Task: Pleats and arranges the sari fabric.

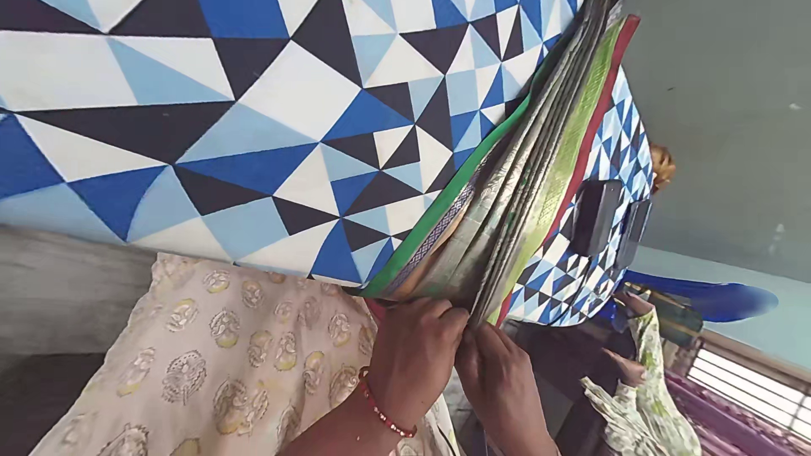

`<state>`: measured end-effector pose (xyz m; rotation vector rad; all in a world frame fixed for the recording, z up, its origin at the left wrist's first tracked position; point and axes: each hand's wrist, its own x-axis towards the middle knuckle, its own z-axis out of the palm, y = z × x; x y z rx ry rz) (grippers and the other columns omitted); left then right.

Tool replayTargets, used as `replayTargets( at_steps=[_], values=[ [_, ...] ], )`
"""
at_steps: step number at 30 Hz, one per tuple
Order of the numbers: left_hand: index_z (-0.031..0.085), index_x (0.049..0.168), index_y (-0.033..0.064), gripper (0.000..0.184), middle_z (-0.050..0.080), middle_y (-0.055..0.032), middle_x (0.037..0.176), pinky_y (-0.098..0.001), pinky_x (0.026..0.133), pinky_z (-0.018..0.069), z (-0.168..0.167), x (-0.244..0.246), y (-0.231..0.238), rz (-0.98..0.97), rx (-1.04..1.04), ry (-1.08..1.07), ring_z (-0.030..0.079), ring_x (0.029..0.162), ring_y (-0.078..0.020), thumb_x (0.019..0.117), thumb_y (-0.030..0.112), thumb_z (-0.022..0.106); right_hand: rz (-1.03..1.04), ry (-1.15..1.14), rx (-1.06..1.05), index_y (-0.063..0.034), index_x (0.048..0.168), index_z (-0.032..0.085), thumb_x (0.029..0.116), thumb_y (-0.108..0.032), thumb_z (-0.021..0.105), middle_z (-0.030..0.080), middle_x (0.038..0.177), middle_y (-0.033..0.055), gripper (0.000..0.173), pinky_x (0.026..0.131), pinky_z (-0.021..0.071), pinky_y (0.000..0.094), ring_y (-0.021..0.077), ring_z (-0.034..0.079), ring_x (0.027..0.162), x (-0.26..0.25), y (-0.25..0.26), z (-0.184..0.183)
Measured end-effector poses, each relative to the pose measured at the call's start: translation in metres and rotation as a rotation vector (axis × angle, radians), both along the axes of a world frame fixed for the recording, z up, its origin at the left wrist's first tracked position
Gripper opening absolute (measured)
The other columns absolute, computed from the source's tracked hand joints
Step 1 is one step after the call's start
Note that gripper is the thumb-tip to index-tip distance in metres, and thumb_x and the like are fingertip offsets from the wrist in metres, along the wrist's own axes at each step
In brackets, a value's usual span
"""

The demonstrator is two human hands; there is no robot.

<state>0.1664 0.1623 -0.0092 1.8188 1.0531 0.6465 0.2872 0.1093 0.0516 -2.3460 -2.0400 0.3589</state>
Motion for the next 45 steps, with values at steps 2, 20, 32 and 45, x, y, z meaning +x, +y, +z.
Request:
replayTargets(
  at_steps=[2, 20, 32, 45],
  values=[
    [0.077, 0.084, 0.012, 0.016, 0.069, -0.0041, 0.075, -0.0367, 0.056, 0.0561, 0.0, -0.002, 0.003, -0.044, -0.03, -0.027, 0.071, 0.07, -0.0226, 0.0887, 0.016, 0.062, 0.0, -0.008, -0.015, -0.0089, 0.069, 0.06, 0.0939, -0.021, 0.051, 0.053, 0.061, 0.0016, 0.029, 0.048, 0.0441, 0.0203, 0.0089, 0.053, 0.051, -0.001, 0.001, 0.0],
    [0.078, 0.092, 0.0092, 0.023, 0.071, -0.0046, 0.081, -0.0364, 0.062, 0.0573, -0.004, -0.02, 0.03, -0.339, -0.207, -0.181, 0.071, 0.071, -0.0185, 0.092, 0.027, 0.063, 0.07, 0.031, -0.175, -0.0067, 0.091, 0.065, 0.0947, -0.023, 0.053, 0.063, 0.079, 0.0058, 0.021, 0.066, 0.0552, 0.0237, 0.0151, 0.066, 0.072, -0.003, 0.004, 0.009],
    [0.073, 0.084, 0.011, 0.015, 0.067, -0.0026, 0.075, -0.0333, 0.055, 0.0543, -0.001, -0.011, 0.015, -0.168, -0.091, -0.078, 0.067, 0.065, -0.0182, 0.0778, 0.024, 0.073, -0.083, 0.613, -0.453, -0.0079, 0.099, 0.064, 0.0983, -0.014, 0.049, 0.059, 0.079, 0.0005, 0.016, 0.057, 0.048, 0.0166, 0.0015, 0.054, 0.062, 0.027, 0.011, 0.017],
    [0.073, 0.101, 0.0027, 0.018, 0.069, -0.0104, 0.087, -0.0361, 0.071, 0.0592, -0.004, -0.012, 0.009, -0.24, -0.02, -0.143, 0.071, 0.084, -0.0277, 0.0864, 0.006, 0.064, -0.055, 0.615, -0.446, -0.0077, 0.084, 0.063, 0.0953, -0.015, 0.049, 0.058, 0.075, -0.0012, 0.02, 0.06, 0.0457, 0.0126, -0.0023, 0.053, 0.064, 0.034, 0.021, 0.019]
  ],
)
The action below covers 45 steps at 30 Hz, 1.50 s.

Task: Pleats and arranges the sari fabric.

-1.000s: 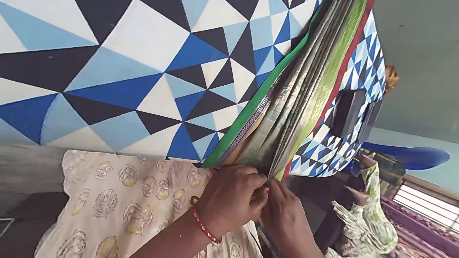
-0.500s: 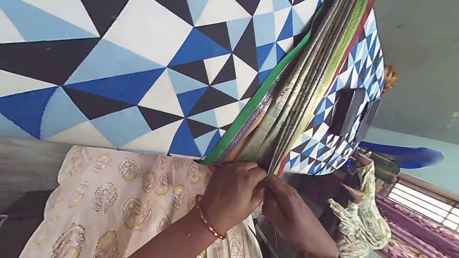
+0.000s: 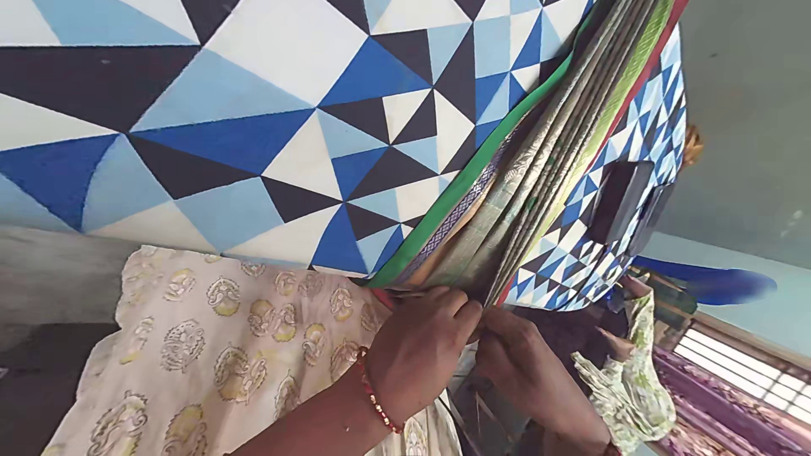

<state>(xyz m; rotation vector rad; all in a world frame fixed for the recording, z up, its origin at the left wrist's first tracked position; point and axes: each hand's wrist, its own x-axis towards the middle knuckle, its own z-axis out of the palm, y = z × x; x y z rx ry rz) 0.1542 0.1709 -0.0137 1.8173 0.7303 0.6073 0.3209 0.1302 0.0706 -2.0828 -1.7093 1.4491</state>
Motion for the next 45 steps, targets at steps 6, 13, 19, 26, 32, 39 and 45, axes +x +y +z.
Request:
replayTargets(
  at_steps=[6, 13, 19, 26, 32, 39, 45],
  values=[
    [0.075, 0.097, 0.0052, 0.017, 0.067, -0.009, 0.082, -0.033, 0.068, 0.0576, 0.0, 0.004, -0.01, 0.13, -0.003, 0.008, 0.069, 0.079, -0.0257, 0.0902, 0.008, 0.06, -0.071, 0.048, 0.002, -0.0075, 0.087, 0.062, 0.096, -0.014, 0.049, 0.057, 0.074, -0.003, 0.017, 0.058, 0.0441, 0.011, -0.005, 0.051, 0.062, -0.003, -0.005, 0.001],
    [0.075, 0.094, 0.0059, 0.015, 0.067, -0.0078, 0.081, -0.0309, 0.065, 0.0564, 0.007, 0.004, -0.016, 0.194, 0.058, 0.048, 0.068, 0.077, -0.0245, 0.0903, 0.012, 0.061, -0.258, -0.32, 0.139, -0.0143, 0.072, 0.06, 0.1019, -0.046, 0.049, 0.05, 0.059, -0.01, 0.044, 0.045, 0.0397, 0.0143, -0.0055, 0.047, 0.05, -0.025, 0.0, 0.006],
    [0.076, 0.095, 0.004, 0.017, 0.07, -0.0078, 0.084, -0.0288, 0.076, 0.0576, 0.005, 0.003, -0.019, 0.202, 0.068, 0.004, 0.07, 0.083, -0.0237, 0.0896, 0.008, 0.06, -0.177, -0.406, 0.065, -0.0163, 0.067, 0.056, 0.1004, -0.039, 0.051, 0.048, 0.054, -0.0105, 0.041, 0.042, 0.0378, 0.0153, -0.0052, 0.045, 0.046, -0.023, 0.014, 0.003],
    [0.076, 0.099, 0.005, 0.019, 0.07, -0.0064, 0.084, -0.0286, 0.074, 0.0561, 0.003, 0.004, -0.021, 0.176, 0.048, -0.041, 0.068, 0.082, -0.0231, 0.0898, 0.008, 0.06, -0.049, -0.503, 0.001, -0.0125, 0.068, 0.06, 0.0939, -0.026, 0.053, 0.05, 0.054, -0.0073, 0.03, 0.043, 0.0395, 0.0153, -0.0035, 0.047, 0.045, -0.022, 0.023, 0.013],
    [0.071, 0.126, 0.0077, 0.041, 0.074, -0.0085, 0.117, -0.0344, 0.093, 0.0562, -0.004, -0.016, -0.031, 0.282, -0.132, -0.004, 0.07, 0.108, -0.0223, 0.0915, 0.027, 0.061, 0.041, -0.646, 0.037, -0.011, 0.068, 0.059, 0.0938, -0.023, 0.049, 0.052, 0.057, -0.0029, 0.03, 0.046, 0.0409, 0.0207, 0.0031, 0.05, 0.049, -0.023, 0.021, 0.025],
    [0.076, 0.117, 0.0099, 0.039, 0.077, -0.0061, 0.113, -0.039, 0.093, 0.0578, -0.027, -0.038, -0.053, 0.264, -0.188, 0.107, 0.072, 0.109, -0.0223, 0.0934, 0.034, 0.056, 0.108, -0.686, 0.081, -0.0104, 0.067, 0.058, 0.0944, -0.024, 0.047, 0.047, 0.054, -0.0032, 0.032, 0.044, 0.0371, 0.0198, 0.0027, 0.045, 0.046, -0.017, 0.018, 0.036],
    [0.058, 0.141, 0.0068, 0.065, 0.058, -0.024, 0.14, -0.0394, 0.11, 0.0451, -0.028, -0.018, -0.076, 0.422, -0.347, -0.054, 0.055, 0.134, -0.0302, 0.0864, 0.039, 0.069, 0.116, -0.727, 0.093, -0.0102, 0.066, 0.056, 0.0947, -0.023, 0.047, 0.047, 0.054, -0.0022, 0.032, 0.044, 0.0363, 0.0204, 0.0038, 0.045, 0.046, -0.02, 0.017, 0.031]
  ],
)
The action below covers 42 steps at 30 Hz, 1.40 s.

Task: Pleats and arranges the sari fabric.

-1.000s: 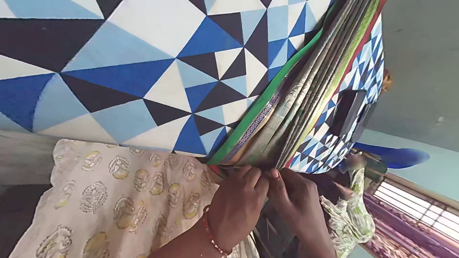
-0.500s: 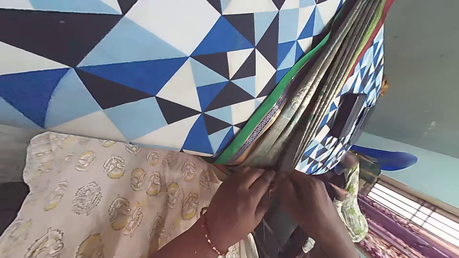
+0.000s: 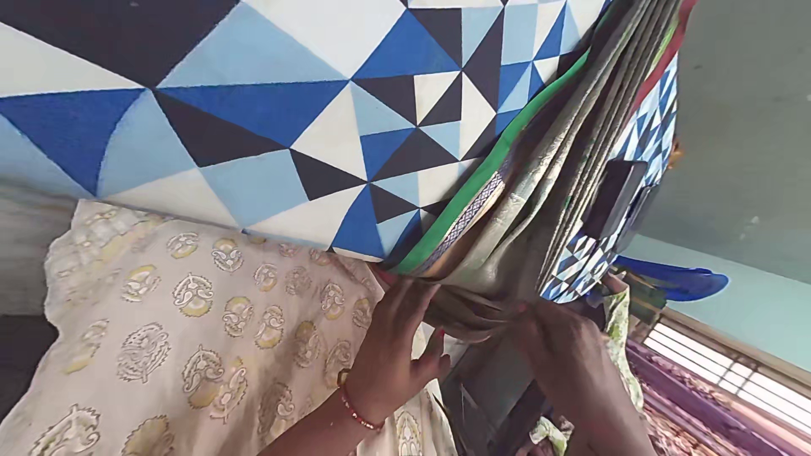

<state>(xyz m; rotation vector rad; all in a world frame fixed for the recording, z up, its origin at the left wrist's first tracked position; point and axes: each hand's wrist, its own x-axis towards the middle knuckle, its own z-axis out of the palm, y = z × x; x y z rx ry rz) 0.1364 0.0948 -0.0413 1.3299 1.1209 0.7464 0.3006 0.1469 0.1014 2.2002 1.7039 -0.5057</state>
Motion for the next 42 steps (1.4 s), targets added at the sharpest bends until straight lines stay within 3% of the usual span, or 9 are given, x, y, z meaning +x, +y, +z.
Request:
replayTargets(
  at_steps=[5, 10, 14, 17, 27, 32, 36, 40, 42],
  values=[
    [0.049, 0.144, -0.0067, 0.081, 0.056, -0.0273, 0.142, -0.0432, 0.111, 0.0432, -0.007, 0.008, -0.006, 0.041, -0.07, -0.064, 0.053, 0.136, -0.031, 0.0833, 0.042, 0.072, 0.013, -0.041, 0.006, -0.0054, 0.069, 0.061, 0.0948, -0.021, 0.047, 0.054, 0.058, 0.0042, 0.033, 0.045, 0.0418, 0.0295, 0.0137, 0.054, 0.049, -0.007, 0.0, -0.014],
    [0.065, 0.124, 0.0023, 0.066, 0.068, -0.0218, 0.12, -0.0573, 0.088, 0.0461, -0.017, 0.014, 0.006, 0.026, 0.016, 0.071, 0.061, 0.113, -0.0392, 0.0815, 0.053, 0.067, 0.038, -0.042, 0.031, -0.005, 0.069, 0.06, 0.0947, -0.02, 0.048, 0.053, 0.058, 0.0044, 0.033, 0.044, 0.0418, 0.0301, 0.0147, 0.053, 0.048, -0.01, 0.0, -0.022],
    [0.076, 0.108, 0.0165, 0.04, 0.074, -0.005, 0.103, -0.0488, 0.084, 0.045, -0.018, 0.013, 0.011, 0.038, 0.111, 0.083, 0.064, 0.101, -0.0283, 0.0893, 0.048, 0.061, 0.04, -0.055, 0.016, -0.0044, 0.071, 0.062, 0.0944, -0.02, 0.05, 0.056, 0.059, 0.0053, 0.031, 0.045, 0.0438, 0.0313, 0.0157, 0.055, 0.049, -0.007, -0.002, -0.02],
    [0.077, 0.098, 0.0172, 0.031, 0.074, -0.0033, 0.1, -0.0444, 0.091, 0.0433, -0.012, 0.013, 0.012, 0.068, 0.133, 0.049, 0.064, 0.101, -0.0247, 0.0913, 0.042, 0.061, 0.052, -0.058, 0.021, -0.0039, 0.071, 0.063, 0.0939, -0.02, 0.05, 0.057, 0.059, 0.0058, 0.031, 0.045, 0.0447, 0.0318, 0.0161, 0.056, 0.049, -0.004, -0.003, -0.019],
    [0.07, 0.129, 0.0081, 0.042, 0.073, -0.0061, 0.123, -0.0315, 0.102, 0.0501, 0.024, 0.024, 0.034, 0.035, 0.206, -0.093, 0.067, 0.116, -0.016, 0.0928, 0.028, 0.065, 0.019, -0.038, 0.047, -0.0056, 0.071, 0.065, 0.0943, -0.022, 0.049, 0.059, 0.059, 0.0052, 0.033, 0.045, 0.0465, 0.0335, 0.0161, 0.058, 0.049, -0.003, -0.007, -0.015],
    [0.058, 0.137, -0.0076, 0.058, 0.066, -0.0192, 0.134, -0.0305, 0.107, 0.0491, 0.047, 0.037, 0.055, -0.015, 0.246, -0.139, 0.065, 0.123, -0.0228, 0.0873, 0.02, 0.07, -0.01, 0.025, 0.016, -0.0016, 0.075, 0.067, 0.0906, -0.013, 0.054, 0.062, 0.064, 0.0102, 0.023, 0.051, 0.052, 0.042, 0.0244, 0.064, 0.056, -0.007, -0.001, -0.012],
    [0.055, 0.139, -0.0109, 0.067, 0.067, -0.0221, 0.131, -0.0366, 0.099, 0.0549, 0.054, 0.036, 0.077, -0.111, 0.165, -0.097, 0.069, 0.116, -0.0282, 0.0794, 0.016, 0.074, -0.037, 0.037, 0.026, -0.0006, 0.077, 0.069, 0.0917, -0.014, 0.054, 0.064, 0.065, 0.011, 0.024, 0.052, 0.0526, 0.0427, 0.0251, 0.065, 0.056, -0.003, -0.002, -0.009],
    [0.052, 0.143, -0.0091, 0.058, 0.072, -0.0228, 0.117, -0.0476, 0.093, 0.056, 0.059, 0.033, 0.112, -0.344, 0.007, 0.065, 0.072, 0.103, -0.0352, 0.0945, 0.018, 0.067, -0.032, 0.027, 0.053, -0.0029, 0.072, 0.066, 0.0916, -0.017, 0.054, 0.059, 0.06, 0.0075, 0.027, 0.048, 0.0492, 0.0364, 0.0194, 0.059, 0.051, -0.002, -0.005, -0.008],
    [0.067, 0.117, -0.0063, 0.035, 0.072, -0.0205, 0.086, -0.0495, 0.074, 0.0586, 0.055, 0.039, 0.117, -0.37, 0.046, 0.156, 0.074, 0.08, -0.037, 0.0978, 0.022, 0.064, -0.028, 0.036, 0.076, -0.0038, 0.071, 0.065, 0.0907, -0.017, 0.054, 0.059, 0.06, 0.0066, 0.026, 0.048, 0.0485, 0.0334, 0.017, 0.058, 0.051, -0.002, -0.005, -0.008]
  ],
)
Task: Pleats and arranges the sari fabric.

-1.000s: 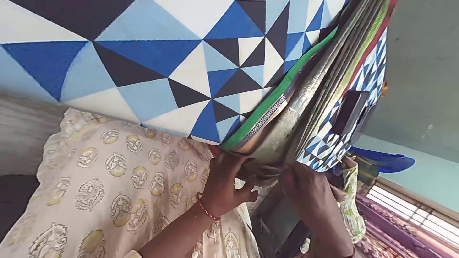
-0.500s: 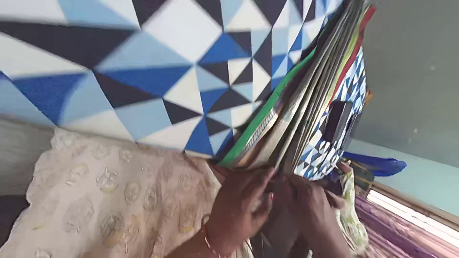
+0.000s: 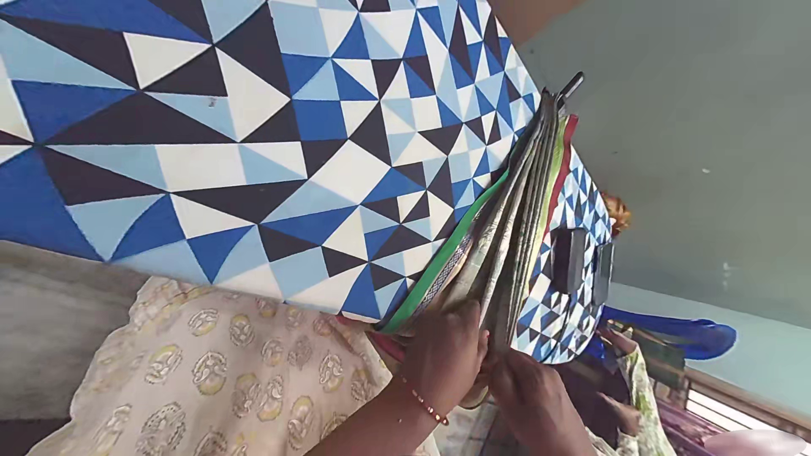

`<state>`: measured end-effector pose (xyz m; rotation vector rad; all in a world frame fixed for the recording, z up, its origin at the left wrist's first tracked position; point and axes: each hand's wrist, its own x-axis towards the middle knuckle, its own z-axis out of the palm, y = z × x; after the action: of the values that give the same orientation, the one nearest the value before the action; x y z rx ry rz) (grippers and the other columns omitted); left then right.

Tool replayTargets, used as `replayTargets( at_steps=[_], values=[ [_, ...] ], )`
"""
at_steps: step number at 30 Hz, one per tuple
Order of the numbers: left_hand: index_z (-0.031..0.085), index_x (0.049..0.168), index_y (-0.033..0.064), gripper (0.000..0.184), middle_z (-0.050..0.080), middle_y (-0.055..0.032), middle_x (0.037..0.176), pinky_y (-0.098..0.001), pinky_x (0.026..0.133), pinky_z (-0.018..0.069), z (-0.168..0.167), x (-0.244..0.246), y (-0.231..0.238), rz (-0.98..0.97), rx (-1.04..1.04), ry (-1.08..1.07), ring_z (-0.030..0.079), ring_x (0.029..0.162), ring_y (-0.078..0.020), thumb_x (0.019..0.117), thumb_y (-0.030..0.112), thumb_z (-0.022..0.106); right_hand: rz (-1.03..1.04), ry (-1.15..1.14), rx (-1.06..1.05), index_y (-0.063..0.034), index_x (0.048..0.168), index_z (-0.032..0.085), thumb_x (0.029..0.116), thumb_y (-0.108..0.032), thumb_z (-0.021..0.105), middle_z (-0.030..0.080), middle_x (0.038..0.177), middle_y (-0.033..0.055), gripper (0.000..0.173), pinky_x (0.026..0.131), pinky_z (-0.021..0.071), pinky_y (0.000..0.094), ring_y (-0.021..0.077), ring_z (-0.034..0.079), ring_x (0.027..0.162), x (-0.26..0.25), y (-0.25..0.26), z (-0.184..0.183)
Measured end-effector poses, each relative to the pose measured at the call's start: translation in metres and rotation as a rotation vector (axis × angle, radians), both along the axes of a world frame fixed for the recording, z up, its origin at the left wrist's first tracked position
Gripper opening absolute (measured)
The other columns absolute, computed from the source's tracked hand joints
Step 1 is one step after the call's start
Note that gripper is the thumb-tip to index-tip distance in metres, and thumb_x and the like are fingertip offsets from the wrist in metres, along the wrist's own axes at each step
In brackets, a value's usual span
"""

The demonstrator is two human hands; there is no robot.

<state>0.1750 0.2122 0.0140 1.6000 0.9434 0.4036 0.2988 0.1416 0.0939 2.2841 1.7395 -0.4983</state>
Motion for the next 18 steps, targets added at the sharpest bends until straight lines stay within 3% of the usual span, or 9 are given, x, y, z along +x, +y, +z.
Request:
replayTargets(
  at_steps=[2, 3, 7, 12, 15, 18],
  values=[
    [0.069, 0.095, -0.003, 0.024, 0.067, -0.0183, 0.071, -0.0489, 0.062, 0.057, -0.006, 0.003, -0.002, 0.023, 0.032, 0.026, 0.071, 0.068, -0.0366, 0.0986, 0.019, 0.061, -0.023, 0.018, -0.009, -0.003, 0.072, 0.066, 0.092, -0.017, 0.053, 0.059, 0.061, 0.0063, 0.027, 0.049, 0.0486, 0.0321, 0.0159, 0.059, 0.051, 0.0, 0.0, 0.004],
    [0.069, 0.091, -0.0026, 0.023, 0.066, -0.0181, 0.069, -0.0487, 0.06, 0.0566, -0.008, 0.003, -0.004, 0.034, 0.03, 0.026, 0.071, 0.067, -0.0364, 0.0988, 0.017, 0.06, -0.021, 0.014, -0.001, -0.0037, 0.071, 0.065, 0.0919, -0.018, 0.052, 0.058, 0.06, 0.0053, 0.028, 0.048, 0.0477, 0.0307, 0.0143, 0.058, 0.051, 0.0, -0.001, 0.006],
    [0.07, 0.09, -0.0025, 0.02, 0.067, -0.0178, 0.07, -0.0481, 0.059, 0.0566, -0.013, 0.001, -0.008, 0.027, 0.044, -0.006, 0.071, 0.067, -0.0352, 0.0971, 0.012, 0.059, 0.032, -0.001, 0.057, -0.0074, 0.066, 0.059, 0.0929, -0.021, 0.049, 0.051, 0.055, 0.0015, 0.032, 0.045, 0.0409, 0.0248, 0.0097, 0.05, 0.047, -0.001, -0.002, 0.008],
    [0.067, 0.099, -0.0046, 0.024, 0.068, -0.0217, 0.079, -0.0516, 0.077, 0.0538, -0.007, -0.009, 0.006, -0.209, -0.11, -0.029, 0.071, 0.08, -0.0388, 0.103, 0.014, 0.053, 0.078, -0.015, 0.092, -0.0096, 0.064, 0.058, 0.0928, -0.023, 0.049, 0.049, 0.056, -0.0002, 0.033, 0.044, 0.0403, 0.0233, 0.0083, 0.049, 0.047, -0.006, 0.001, -0.004],
    [0.067, 0.099, -0.0033, 0.018, 0.068, -0.0197, 0.08, -0.05, 0.073, 0.0553, -0.01, -0.021, 0.0, -0.228, -0.162, -0.047, 0.07, 0.08, -0.0369, 0.0985, 0.013, 0.06, 0.093, -0.009, 0.087, -0.0105, 0.063, 0.056, 0.0925, -0.023, 0.049, 0.048, 0.055, -0.0005, 0.033, 0.042, 0.0389, 0.0242, 0.0084, 0.048, 0.046, -0.006, 0.002, -0.009],
    [0.069, 0.089, 0.0008, 0.007, 0.066, -0.016, 0.071, -0.0488, 0.062, 0.0551, -0.018, -0.028, -0.018, -0.123, -0.093, -0.04, 0.069, 0.069, -0.0346, 0.0868, 0.008, 0.069, 0.082, 0.001, 0.05, -0.0096, 0.064, 0.057, 0.0927, -0.023, 0.05, 0.049, 0.055, 0.0, 0.033, 0.042, 0.0394, 0.0249, 0.009, 0.048, 0.046, -0.006, 0.003, -0.01]
  ],
)
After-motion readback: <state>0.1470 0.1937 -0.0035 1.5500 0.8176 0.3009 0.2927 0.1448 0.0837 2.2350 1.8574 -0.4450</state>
